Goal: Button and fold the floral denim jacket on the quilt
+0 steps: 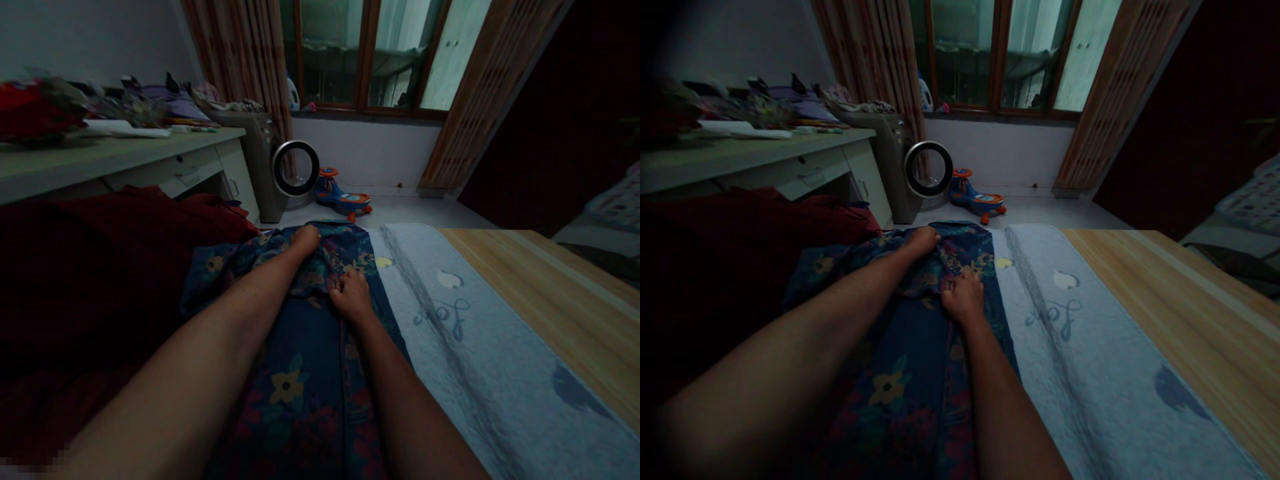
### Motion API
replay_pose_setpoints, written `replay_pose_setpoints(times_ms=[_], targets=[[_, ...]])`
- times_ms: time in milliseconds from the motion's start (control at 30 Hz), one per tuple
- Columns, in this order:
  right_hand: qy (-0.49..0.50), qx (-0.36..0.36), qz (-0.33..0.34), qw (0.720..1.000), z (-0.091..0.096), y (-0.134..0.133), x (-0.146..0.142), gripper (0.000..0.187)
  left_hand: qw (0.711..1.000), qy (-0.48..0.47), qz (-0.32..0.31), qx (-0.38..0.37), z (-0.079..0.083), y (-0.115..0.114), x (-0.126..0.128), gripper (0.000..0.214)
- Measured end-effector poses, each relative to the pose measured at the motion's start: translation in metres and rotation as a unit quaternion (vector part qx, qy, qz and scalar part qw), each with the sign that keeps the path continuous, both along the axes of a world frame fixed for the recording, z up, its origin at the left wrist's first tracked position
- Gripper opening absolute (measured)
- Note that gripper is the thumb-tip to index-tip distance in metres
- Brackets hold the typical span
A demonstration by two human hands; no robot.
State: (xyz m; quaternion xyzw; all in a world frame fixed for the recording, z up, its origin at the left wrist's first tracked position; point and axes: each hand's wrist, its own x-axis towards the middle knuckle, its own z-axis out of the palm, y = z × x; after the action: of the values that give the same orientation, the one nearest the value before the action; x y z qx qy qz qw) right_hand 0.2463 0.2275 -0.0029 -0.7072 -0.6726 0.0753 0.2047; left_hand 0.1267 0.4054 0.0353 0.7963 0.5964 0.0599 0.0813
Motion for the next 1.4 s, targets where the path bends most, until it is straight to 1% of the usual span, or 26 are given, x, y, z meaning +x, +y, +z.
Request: replay_pose_setpoints(times_ms=[100, 167, 267, 333, 400, 433, 467, 500, 533, 600, 667, 700, 800, 867, 900, 967, 1100, 1167, 1233, 1300, 1333, 1400], targets=[[0.006, 0.004, 0.004, 1.0, -0.001, 0.0, 0.001, 0.013, 0.999, 0.022, 0.009, 0.021, -0.005, -0.008, 0.003, 0.034], [0.011, 0.009, 0.006, 1.0, -0.002, 0.001, 0.002, 0.015, 0.999, 0.027, -0.009, 0.039, -0.006, -0.014, 0.004, 0.032], [0.019, 0.013, 0.009, 1.0, -0.006, 0.004, 0.003, 0.018, 0.996, 0.023, -0.031, 0.084, -0.002, -0.025, 0.002, 0.032], [0.039, 0.022, 0.012, 0.999, -0.008, 0.007, 0.006, 0.018, 0.988, 0.007, -0.052, 0.142, 0.004, -0.036, -0.002, 0.035], [0.077, 0.038, 0.01, 0.996, -0.009, 0.009, 0.008, 0.02, 0.976, -0.016, -0.109, 0.188, 0.008, -0.052, -0.009, 0.031], [0.101, 0.05, 0.009, 0.994, -0.01, 0.009, 0.01, 0.022, 0.969, -0.024, -0.152, 0.191, 0.009, -0.062, -0.015, 0.027], [0.124, 0.062, 0.006, 0.99, -0.011, 0.01, 0.011, 0.024, 0.963, -0.027, -0.201, 0.176, 0.009, -0.073, -0.021, 0.023], [0.146, 0.073, 0.001, 0.987, -0.012, 0.01, 0.012, 0.027, 0.958, -0.021, -0.246, 0.146, 0.008, -0.084, -0.028, 0.023], [0.163, 0.082, -0.004, 0.983, -0.012, 0.011, 0.013, 0.028, 0.953, -0.012, -0.279, 0.119, 0.005, -0.096, -0.035, 0.027], [0.179, 0.094, -0.007, 0.979, -0.014, 0.012, 0.014, 0.029, 0.948, 0.004, -0.303, 0.099, -0.004, -0.117, -0.049, 0.04], [0.17, 0.1, -0.001, 0.98, -0.017, 0.012, 0.013, 0.026, 0.952, 0.016, -0.286, 0.107, -0.017, -0.131, -0.059, 0.049], [0.163, 0.1, 0.005, 0.982, -0.018, 0.013, 0.013, 0.026, 0.956, 0.021, -0.269, 0.112, -0.024, -0.135, -0.062, 0.049], [0.147, 0.087, 0.018, 0.985, -0.02, 0.014, 0.012, 0.026, 0.967, 0.039, -0.214, 0.132, -0.042, -0.138, -0.064, 0.039], [0.139, 0.081, 0.021, 0.987, -0.02, 0.014, 0.013, 0.028, 0.97, 0.05, -0.191, 0.144, -0.047, -0.135, -0.061, 0.038], [0.133, 0.08, 0.022, 0.988, -0.021, 0.015, 0.013, 0.028, 0.97, 0.053, -0.186, 0.149, -0.047, -0.134, -0.059, 0.037], [0.119, 0.08, 0.026, 0.989, -0.021, 0.014, 0.013, 0.03, 0.968, 0.057, -0.185, 0.161, -0.041, -0.131, -0.056, 0.032], [0.102, 0.06, 0.027, 0.993, -0.019, 0.013, 0.013, 0.034, 0.953, 0.062, -0.185, 0.231, -0.019, -0.13, -0.054, 0.019], [0.097, 0.04, 0.02, 0.994, -0.017, 0.011, 0.013, 0.035, 0.942, 0.068, -0.201, 0.26, -0.012, -0.132, -0.056, 0.018], [0.091, 0.029, 0.014, 0.995, -0.014, 0.009, 0.011, 0.036, 0.935, 0.084, -0.231, 0.256, -0.011, -0.135, -0.061, 0.019], [0.085, 0.026, 0.009, 0.996, -0.011, 0.007, 0.01, 0.035, 0.938, 0.094, -0.238, 0.234, -0.016, -0.137, -0.069, 0.022], [0.081, 0.024, 0.007, 0.996, -0.01, 0.006, 0.009, 0.035, 0.944, 0.092, -0.226, 0.222, -0.02, -0.138, -0.073, 0.026], [0.073, 0.021, 0.005, 0.997, -0.008, 0.005, 0.008, 0.032, 0.959, 0.086, -0.182, 0.2, -0.026, -0.136, -0.08, 0.039]])
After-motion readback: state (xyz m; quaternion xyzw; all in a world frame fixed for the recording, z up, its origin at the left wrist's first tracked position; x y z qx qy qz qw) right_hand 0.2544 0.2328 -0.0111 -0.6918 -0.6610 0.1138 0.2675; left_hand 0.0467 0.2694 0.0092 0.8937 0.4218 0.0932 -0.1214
